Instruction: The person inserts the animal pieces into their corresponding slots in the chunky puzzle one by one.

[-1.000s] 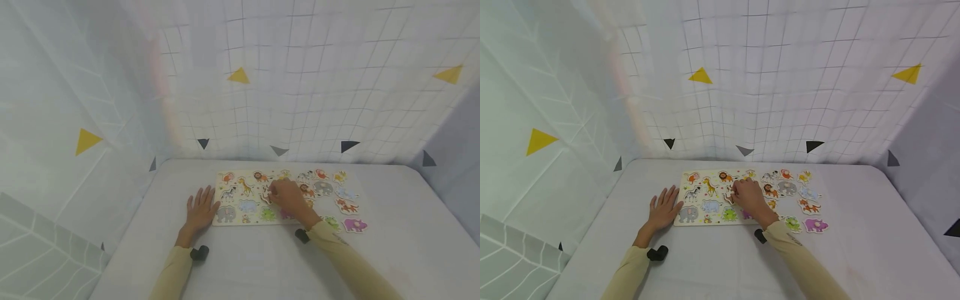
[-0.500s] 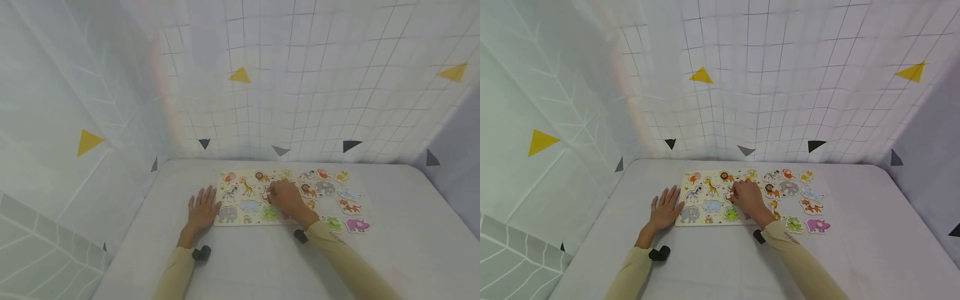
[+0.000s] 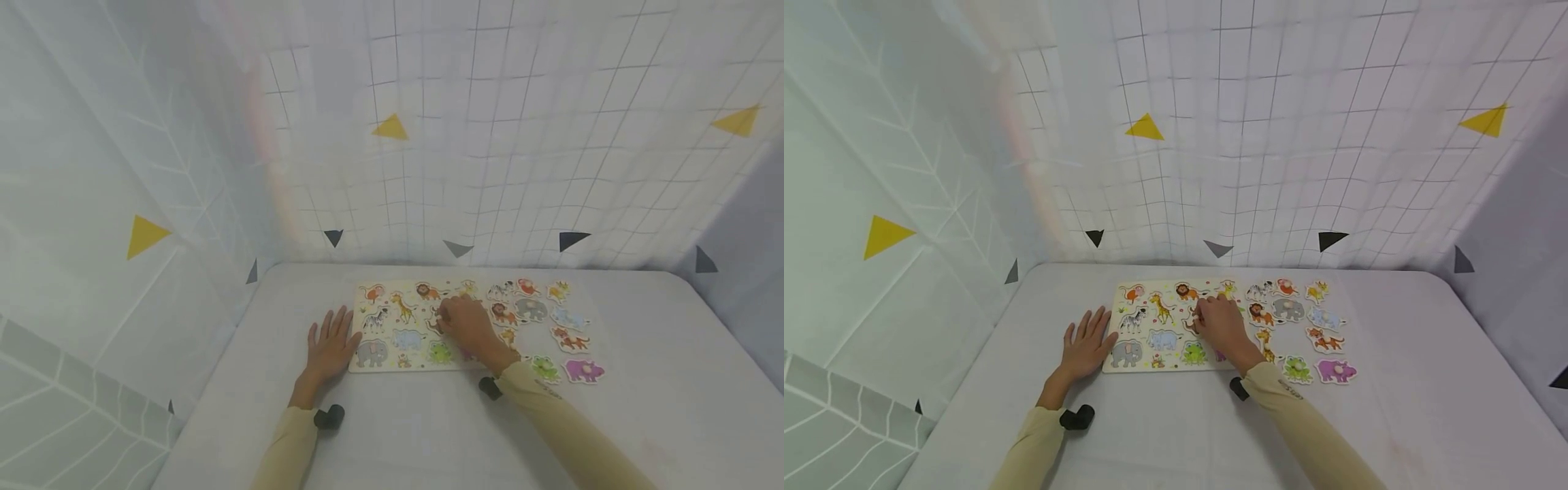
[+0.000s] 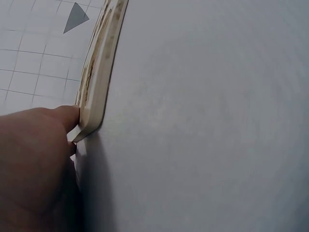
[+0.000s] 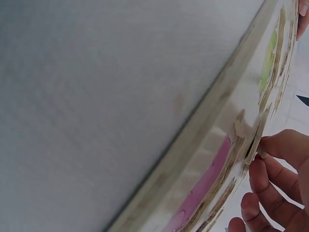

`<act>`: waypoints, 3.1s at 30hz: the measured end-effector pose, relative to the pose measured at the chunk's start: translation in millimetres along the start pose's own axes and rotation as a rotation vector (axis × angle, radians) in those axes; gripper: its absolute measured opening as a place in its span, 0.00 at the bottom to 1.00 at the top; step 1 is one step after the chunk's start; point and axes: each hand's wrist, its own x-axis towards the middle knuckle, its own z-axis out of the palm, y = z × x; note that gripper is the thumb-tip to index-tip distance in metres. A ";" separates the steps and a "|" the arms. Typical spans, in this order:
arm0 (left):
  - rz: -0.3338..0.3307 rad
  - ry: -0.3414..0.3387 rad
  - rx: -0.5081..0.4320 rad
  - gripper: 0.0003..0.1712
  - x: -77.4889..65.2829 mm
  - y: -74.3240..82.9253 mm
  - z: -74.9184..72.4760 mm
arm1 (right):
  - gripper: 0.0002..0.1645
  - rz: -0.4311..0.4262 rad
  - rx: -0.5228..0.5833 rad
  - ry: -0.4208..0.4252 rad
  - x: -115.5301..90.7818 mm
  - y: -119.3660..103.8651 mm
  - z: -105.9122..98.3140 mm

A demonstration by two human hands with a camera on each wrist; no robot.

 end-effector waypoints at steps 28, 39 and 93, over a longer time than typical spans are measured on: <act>0.006 0.015 0.020 0.40 0.9 -1.4 3.4 | 0.04 0.036 -0.006 0.041 -11.4 33.1 1.1; 0.013 0.023 0.027 0.41 0.6 -2.6 5.2 | 0.09 0.133 -0.047 0.044 -22.5 59.4 -21.4; 0.019 0.017 0.014 0.40 1.9 -6.1 7.0 | 0.09 0.257 -0.052 0.017 -42.4 87.5 -39.9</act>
